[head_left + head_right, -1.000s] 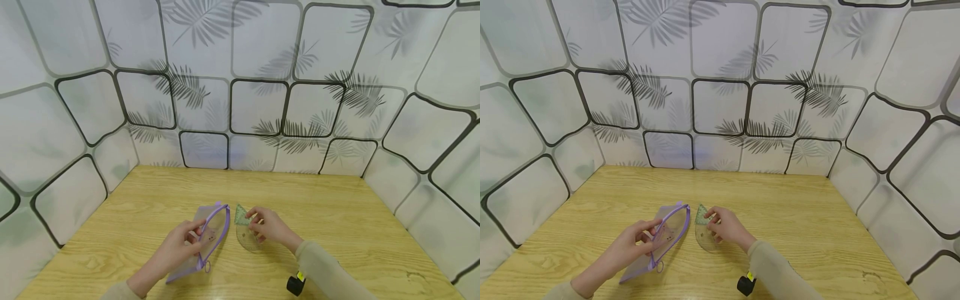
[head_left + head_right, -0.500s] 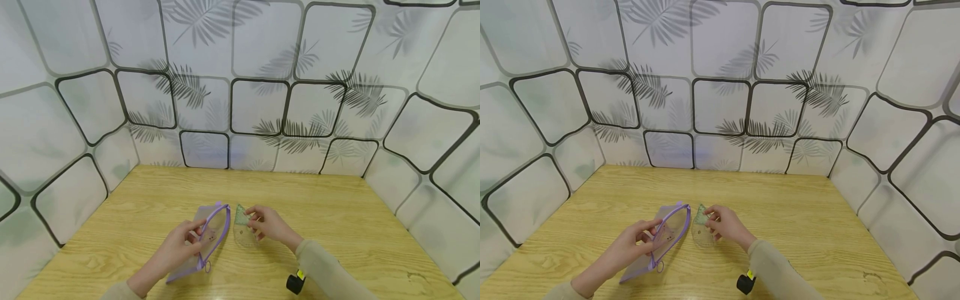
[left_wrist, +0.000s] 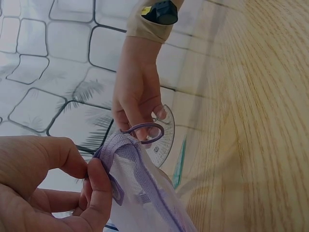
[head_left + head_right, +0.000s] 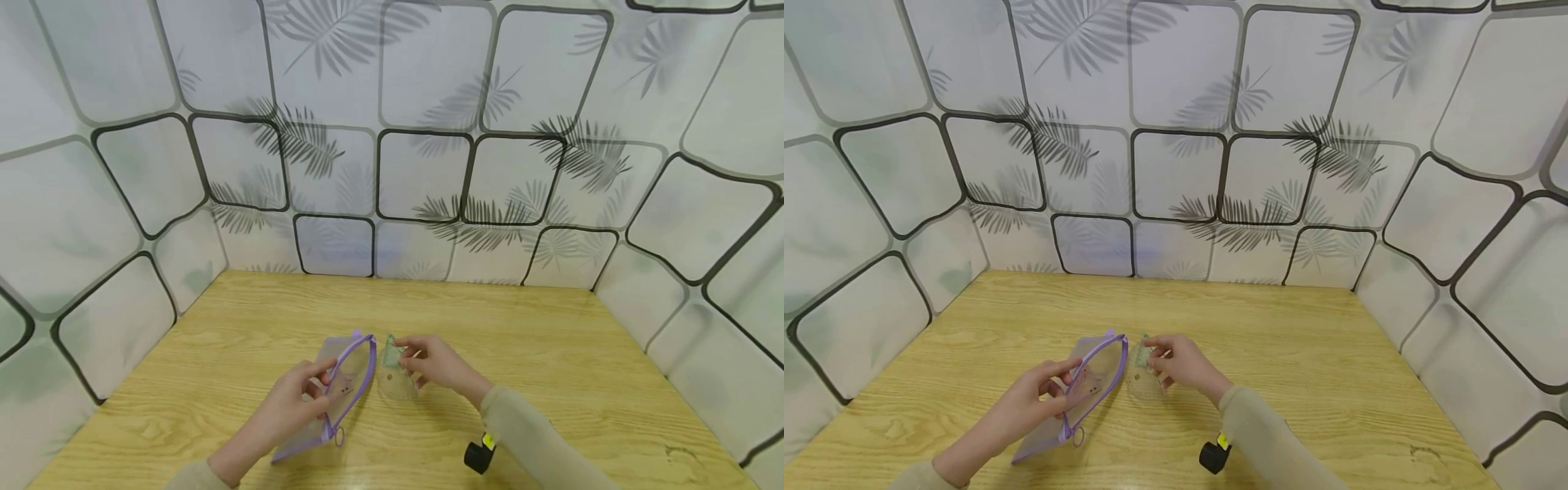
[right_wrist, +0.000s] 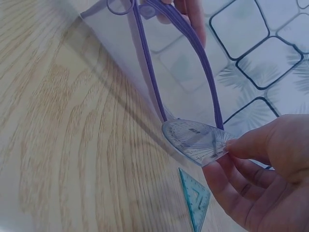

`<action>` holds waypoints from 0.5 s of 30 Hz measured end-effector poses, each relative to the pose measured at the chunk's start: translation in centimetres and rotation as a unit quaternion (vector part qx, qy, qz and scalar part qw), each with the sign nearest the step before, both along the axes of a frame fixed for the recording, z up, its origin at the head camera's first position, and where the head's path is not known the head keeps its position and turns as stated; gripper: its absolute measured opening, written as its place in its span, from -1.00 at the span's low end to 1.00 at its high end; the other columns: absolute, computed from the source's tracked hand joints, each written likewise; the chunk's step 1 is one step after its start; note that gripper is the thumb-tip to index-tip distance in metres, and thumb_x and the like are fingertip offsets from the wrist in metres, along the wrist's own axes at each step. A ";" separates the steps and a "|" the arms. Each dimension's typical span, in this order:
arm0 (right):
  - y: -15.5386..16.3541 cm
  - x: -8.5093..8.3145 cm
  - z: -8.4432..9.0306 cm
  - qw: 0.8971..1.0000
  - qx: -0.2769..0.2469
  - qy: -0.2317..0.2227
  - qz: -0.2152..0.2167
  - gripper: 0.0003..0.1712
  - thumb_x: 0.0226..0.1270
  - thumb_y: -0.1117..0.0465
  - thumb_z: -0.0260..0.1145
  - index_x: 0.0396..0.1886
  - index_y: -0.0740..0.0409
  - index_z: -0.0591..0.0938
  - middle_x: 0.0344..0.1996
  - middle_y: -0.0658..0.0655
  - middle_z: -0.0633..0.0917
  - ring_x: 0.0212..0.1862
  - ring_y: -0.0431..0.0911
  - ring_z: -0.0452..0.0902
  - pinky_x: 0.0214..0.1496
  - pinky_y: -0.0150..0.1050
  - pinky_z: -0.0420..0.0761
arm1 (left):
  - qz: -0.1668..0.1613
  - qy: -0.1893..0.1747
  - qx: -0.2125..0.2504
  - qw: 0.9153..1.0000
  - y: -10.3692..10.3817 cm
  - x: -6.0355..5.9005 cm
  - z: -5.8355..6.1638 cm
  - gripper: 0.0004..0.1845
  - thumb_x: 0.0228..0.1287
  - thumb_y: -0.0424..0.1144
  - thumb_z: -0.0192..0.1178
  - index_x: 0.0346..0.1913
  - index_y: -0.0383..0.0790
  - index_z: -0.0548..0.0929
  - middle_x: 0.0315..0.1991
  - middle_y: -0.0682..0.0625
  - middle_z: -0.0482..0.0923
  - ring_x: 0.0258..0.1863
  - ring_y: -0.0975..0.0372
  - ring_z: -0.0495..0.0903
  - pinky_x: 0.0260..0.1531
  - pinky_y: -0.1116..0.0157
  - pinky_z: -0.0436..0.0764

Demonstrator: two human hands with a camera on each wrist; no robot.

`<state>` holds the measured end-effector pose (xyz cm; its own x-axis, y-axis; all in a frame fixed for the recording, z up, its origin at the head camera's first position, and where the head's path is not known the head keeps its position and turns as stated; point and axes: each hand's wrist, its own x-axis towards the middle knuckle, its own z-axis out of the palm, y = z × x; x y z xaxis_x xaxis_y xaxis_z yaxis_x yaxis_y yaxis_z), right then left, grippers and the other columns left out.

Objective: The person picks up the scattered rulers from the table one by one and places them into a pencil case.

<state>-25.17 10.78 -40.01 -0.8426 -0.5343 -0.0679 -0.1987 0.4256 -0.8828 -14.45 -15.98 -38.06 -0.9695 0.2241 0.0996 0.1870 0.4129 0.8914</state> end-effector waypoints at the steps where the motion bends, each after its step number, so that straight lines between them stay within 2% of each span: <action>1: 0.0 0.0 0.0 1.000 -0.002 -0.001 0.001 -0.47 0.45 0.28 0.17 0.39 0.25 0.43 -0.14 0.21 0.61 -0.37 -0.14 0.57 -0.39 -0.07 0.76 | 0.001 -0.001 0.001 1.000 0.0 0.0 0.0 -0.32 0.05 -0.53 0.19 0.33 -0.56 0.37 -0.12 -0.19 0.45 -0.36 0.31 0.51 -0.51 0.46 0.65; 10: -0.9 -0.2 0.5 1.000 -0.010 -0.001 0.005 -0.50 0.44 0.26 0.20 0.34 0.27 0.48 -0.07 0.33 0.64 -0.38 -0.17 0.56 -0.33 -0.02 0.77 | 0.001 -0.003 0.003 1.000 -0.1 0.0 -0.1 -0.31 0.04 -0.53 0.19 0.34 -0.55 0.36 -0.11 -0.20 0.45 -0.35 0.29 0.51 -0.51 0.45 0.65; 15: -1.6 -0.3 0.5 1.000 -0.011 -0.010 -0.004 -0.51 0.43 0.26 0.22 0.33 0.22 0.51 -0.06 0.29 0.66 -0.36 -0.15 0.59 -0.30 -0.02 0.78 | -0.001 -0.004 0.001 1.000 0.0 0.0 0.0 -0.31 0.05 -0.53 0.19 0.35 -0.55 0.36 -0.10 -0.20 0.45 -0.35 0.30 0.51 -0.50 0.45 0.66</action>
